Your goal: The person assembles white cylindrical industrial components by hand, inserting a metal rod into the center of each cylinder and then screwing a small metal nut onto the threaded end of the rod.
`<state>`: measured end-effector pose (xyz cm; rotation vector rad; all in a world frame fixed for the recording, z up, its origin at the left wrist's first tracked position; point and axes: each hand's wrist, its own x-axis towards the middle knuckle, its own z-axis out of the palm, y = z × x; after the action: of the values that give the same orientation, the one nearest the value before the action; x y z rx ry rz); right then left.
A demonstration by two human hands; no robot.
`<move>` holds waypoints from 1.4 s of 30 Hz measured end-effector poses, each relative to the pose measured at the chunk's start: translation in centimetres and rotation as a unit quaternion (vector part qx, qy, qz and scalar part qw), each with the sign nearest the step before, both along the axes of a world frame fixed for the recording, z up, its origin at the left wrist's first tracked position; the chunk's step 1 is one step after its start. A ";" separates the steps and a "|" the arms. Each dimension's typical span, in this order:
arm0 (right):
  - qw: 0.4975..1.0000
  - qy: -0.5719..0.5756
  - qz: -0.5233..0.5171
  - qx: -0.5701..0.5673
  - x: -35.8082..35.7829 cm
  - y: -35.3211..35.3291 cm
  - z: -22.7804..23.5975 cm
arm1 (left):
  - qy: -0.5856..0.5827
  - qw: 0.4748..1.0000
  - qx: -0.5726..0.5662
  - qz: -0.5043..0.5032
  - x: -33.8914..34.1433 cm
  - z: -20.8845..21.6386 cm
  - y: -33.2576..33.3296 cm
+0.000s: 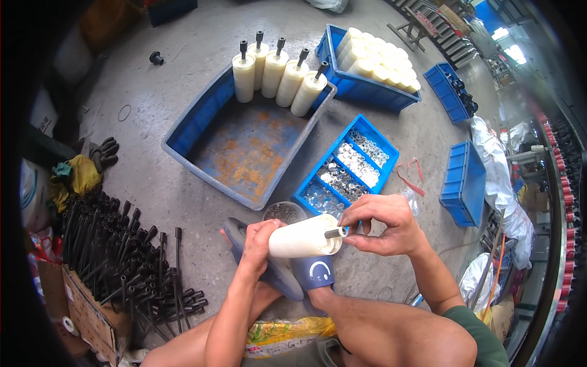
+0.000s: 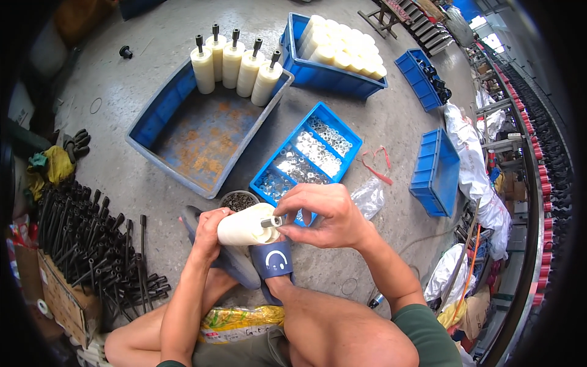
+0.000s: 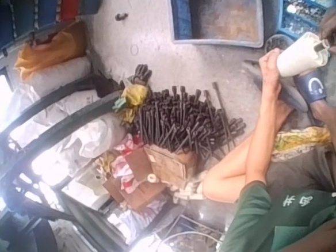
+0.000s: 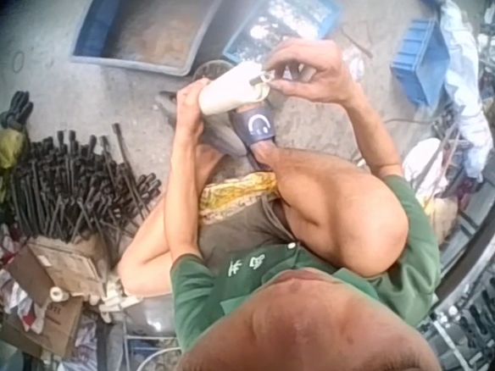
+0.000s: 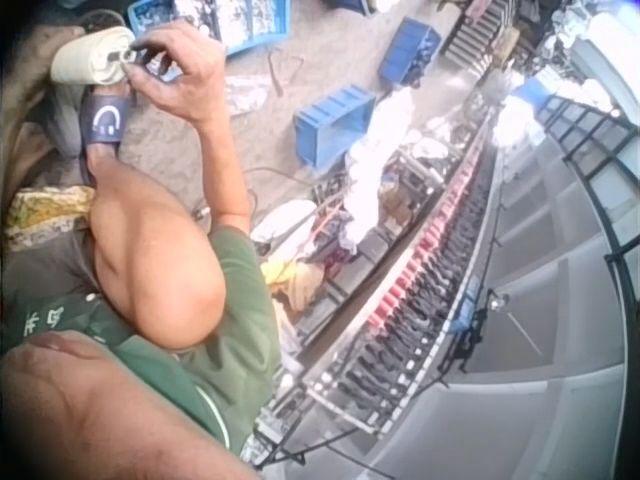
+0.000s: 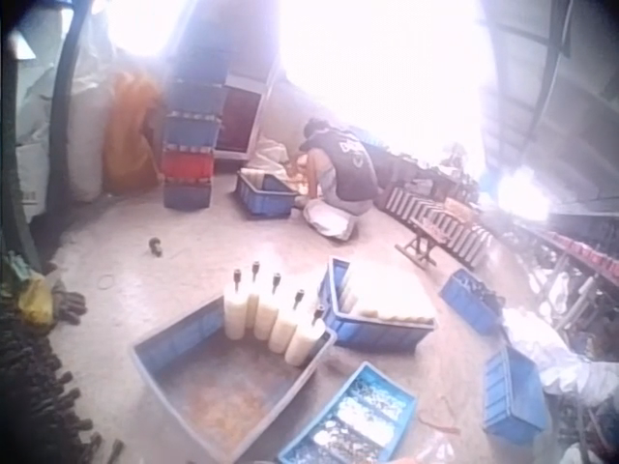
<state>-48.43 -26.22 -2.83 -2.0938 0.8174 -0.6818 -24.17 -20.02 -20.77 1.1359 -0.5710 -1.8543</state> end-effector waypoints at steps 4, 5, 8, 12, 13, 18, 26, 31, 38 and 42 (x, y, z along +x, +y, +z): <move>0.999 0.032 -0.002 0.007 0.0 0.2 0.5 | -0.005 1.000 0.006 -0.002 -0.1 0.0 0.0; 0.999 0.045 0.007 -0.012 0.0 0.1 0.5 | -0.004 1.000 0.009 -0.002 -0.1 -0.1 0.0; 0.994 0.076 0.041 -0.067 -0.1 -0.3 0.6 | 0.000 1.000 0.011 0.005 -0.2 0.1 0.0; 0.998 0.045 -0.030 -0.018 -0.6 -2.3 -1.2 | 0.010 1.000 0.010 0.008 0.3 -0.1 0.1; 0.991 0.083 -0.101 -0.017 -1.3 -3.6 -3.0 | 0.013 1.000 0.009 0.011 0.1 -0.4 0.0; 0.907 0.328 -0.217 -0.149 -4.3 -8.5 -16.0 | 0.068 0.996 0.032 0.051 0.0 -1.5 0.0; 0.881 0.353 -0.264 -0.171 -4.0 -8.3 -21.1 | 0.141 0.978 0.075 0.132 0.5 -1.5 0.0; 0.919 0.227 -0.293 -0.130 -4.0 -8.6 -21.2 | 0.133 0.980 0.072 0.132 0.0 -1.3 -0.2; 0.904 0.233 -0.337 -0.123 -2.8 -8.9 -23.2 | 0.113 0.985 0.069 0.108 0.1 -1.5 -0.2; 0.895 0.252 -0.347 -0.120 -2.2 -9.0 -23.1 | 0.113 0.985 0.060 0.116 0.0 -1.5 -0.1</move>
<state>-50.63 -35.25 -25.90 -2.2171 1.9162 -0.6165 -24.20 -20.15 -22.25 1.0043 -0.1891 -1.8002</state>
